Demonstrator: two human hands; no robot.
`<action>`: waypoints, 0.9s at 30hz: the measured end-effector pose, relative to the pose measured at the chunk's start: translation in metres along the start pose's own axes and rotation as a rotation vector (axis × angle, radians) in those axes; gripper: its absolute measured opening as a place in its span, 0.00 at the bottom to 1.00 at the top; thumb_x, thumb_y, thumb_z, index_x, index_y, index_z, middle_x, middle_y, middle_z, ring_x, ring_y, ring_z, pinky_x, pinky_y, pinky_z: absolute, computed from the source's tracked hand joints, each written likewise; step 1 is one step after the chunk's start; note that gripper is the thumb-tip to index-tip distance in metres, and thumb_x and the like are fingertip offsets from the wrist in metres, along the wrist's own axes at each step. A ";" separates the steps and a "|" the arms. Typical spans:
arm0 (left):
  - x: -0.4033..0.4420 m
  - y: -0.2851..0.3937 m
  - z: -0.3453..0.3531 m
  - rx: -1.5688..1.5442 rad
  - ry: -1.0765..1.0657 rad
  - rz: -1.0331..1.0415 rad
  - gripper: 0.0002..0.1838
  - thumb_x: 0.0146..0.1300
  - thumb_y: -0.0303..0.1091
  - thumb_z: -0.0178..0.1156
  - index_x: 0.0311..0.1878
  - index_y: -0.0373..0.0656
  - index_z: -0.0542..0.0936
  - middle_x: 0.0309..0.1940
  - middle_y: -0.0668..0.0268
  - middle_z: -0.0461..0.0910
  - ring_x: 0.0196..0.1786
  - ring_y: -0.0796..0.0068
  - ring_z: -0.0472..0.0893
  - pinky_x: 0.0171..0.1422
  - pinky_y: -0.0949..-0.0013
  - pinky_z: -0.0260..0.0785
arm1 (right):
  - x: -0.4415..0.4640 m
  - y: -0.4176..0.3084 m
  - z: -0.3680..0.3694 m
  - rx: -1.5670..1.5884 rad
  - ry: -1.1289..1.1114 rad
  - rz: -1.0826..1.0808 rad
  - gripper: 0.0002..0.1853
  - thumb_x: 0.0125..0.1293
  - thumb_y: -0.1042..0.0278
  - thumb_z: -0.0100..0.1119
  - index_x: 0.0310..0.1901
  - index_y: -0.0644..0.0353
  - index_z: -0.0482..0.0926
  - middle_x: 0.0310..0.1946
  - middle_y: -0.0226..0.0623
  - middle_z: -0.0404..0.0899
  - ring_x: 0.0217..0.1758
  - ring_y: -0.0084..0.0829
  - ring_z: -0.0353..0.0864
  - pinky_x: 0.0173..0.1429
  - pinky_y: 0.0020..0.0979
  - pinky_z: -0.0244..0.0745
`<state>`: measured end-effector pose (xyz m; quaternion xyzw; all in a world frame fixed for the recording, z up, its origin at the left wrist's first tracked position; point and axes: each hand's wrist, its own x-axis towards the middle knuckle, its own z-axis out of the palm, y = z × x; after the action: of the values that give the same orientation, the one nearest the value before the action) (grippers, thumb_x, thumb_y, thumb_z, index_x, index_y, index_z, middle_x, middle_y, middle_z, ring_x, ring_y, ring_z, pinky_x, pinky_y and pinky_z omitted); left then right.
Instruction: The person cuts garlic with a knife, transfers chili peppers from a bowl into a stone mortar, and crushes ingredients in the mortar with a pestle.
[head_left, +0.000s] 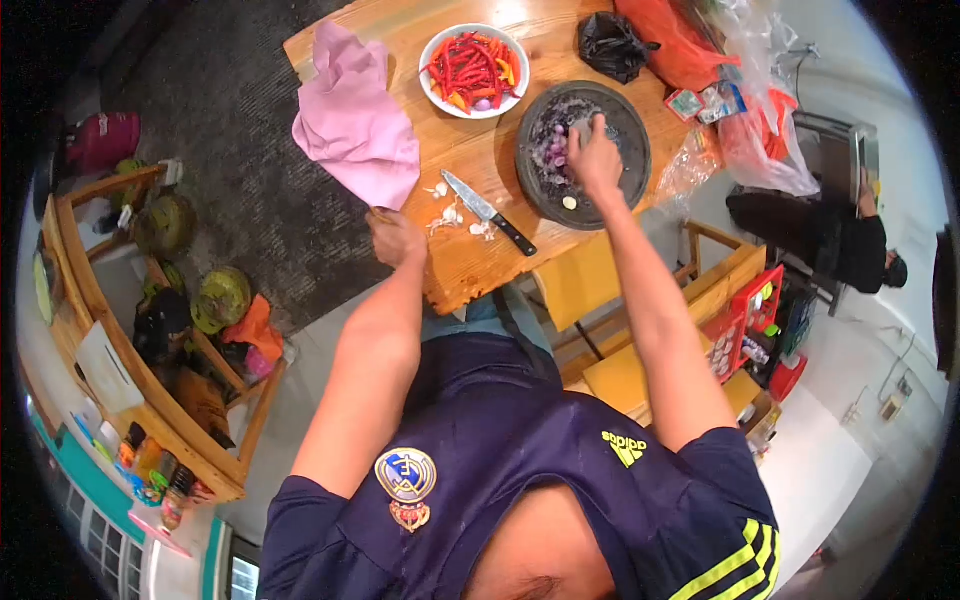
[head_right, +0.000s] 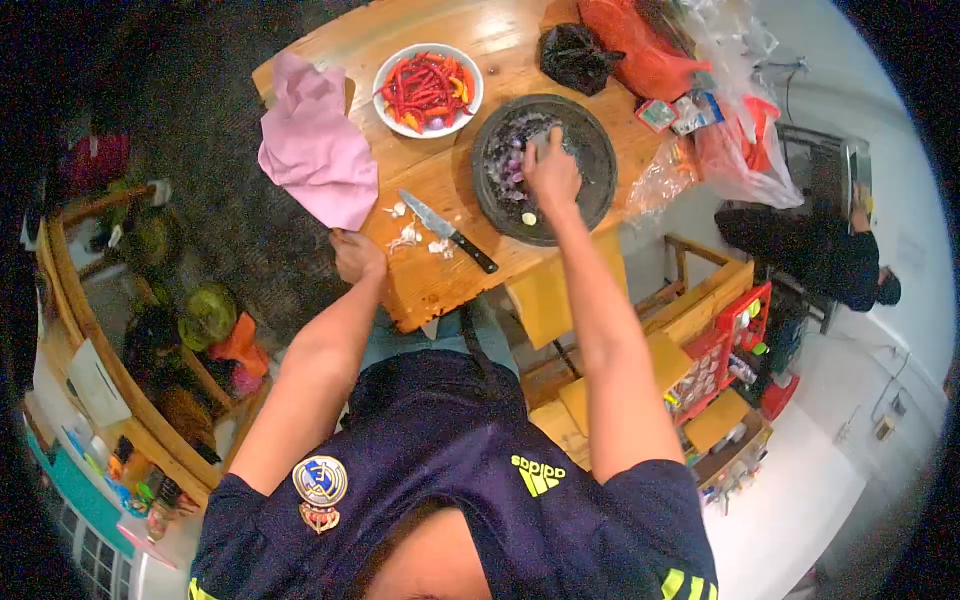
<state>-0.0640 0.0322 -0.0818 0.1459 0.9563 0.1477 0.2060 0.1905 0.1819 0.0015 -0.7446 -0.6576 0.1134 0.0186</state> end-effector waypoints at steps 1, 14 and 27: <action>-0.005 0.003 -0.006 -0.012 -0.004 -0.003 0.21 0.65 0.49 0.39 0.45 0.41 0.71 0.32 0.44 0.79 0.37 0.40 0.78 0.40 0.42 0.68 | 0.012 0.004 -0.008 0.066 -0.009 0.013 0.24 0.61 0.52 0.51 0.51 0.61 0.63 0.30 0.61 0.78 0.32 0.60 0.78 0.37 0.52 0.73; -0.009 0.011 -0.007 0.017 -0.028 -0.032 0.20 0.66 0.47 0.39 0.47 0.41 0.70 0.32 0.45 0.79 0.36 0.41 0.79 0.40 0.43 0.68 | 0.055 0.045 0.002 0.291 -0.045 0.130 0.24 0.59 0.50 0.50 0.47 0.63 0.67 0.35 0.62 0.78 0.40 0.58 0.79 0.45 0.48 0.73; -0.011 0.003 -0.002 0.057 0.052 -0.035 0.21 0.67 0.50 0.37 0.48 0.44 0.71 0.29 0.46 0.80 0.34 0.40 0.79 0.39 0.42 0.68 | -0.017 -0.032 0.004 0.101 0.032 -0.034 0.20 0.61 0.51 0.54 0.48 0.56 0.66 0.25 0.57 0.78 0.30 0.59 0.79 0.35 0.53 0.73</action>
<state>-0.0544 0.0306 -0.0755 0.1310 0.9676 0.1206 0.1792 0.1570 0.1691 0.0056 -0.7332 -0.6631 0.1342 0.0683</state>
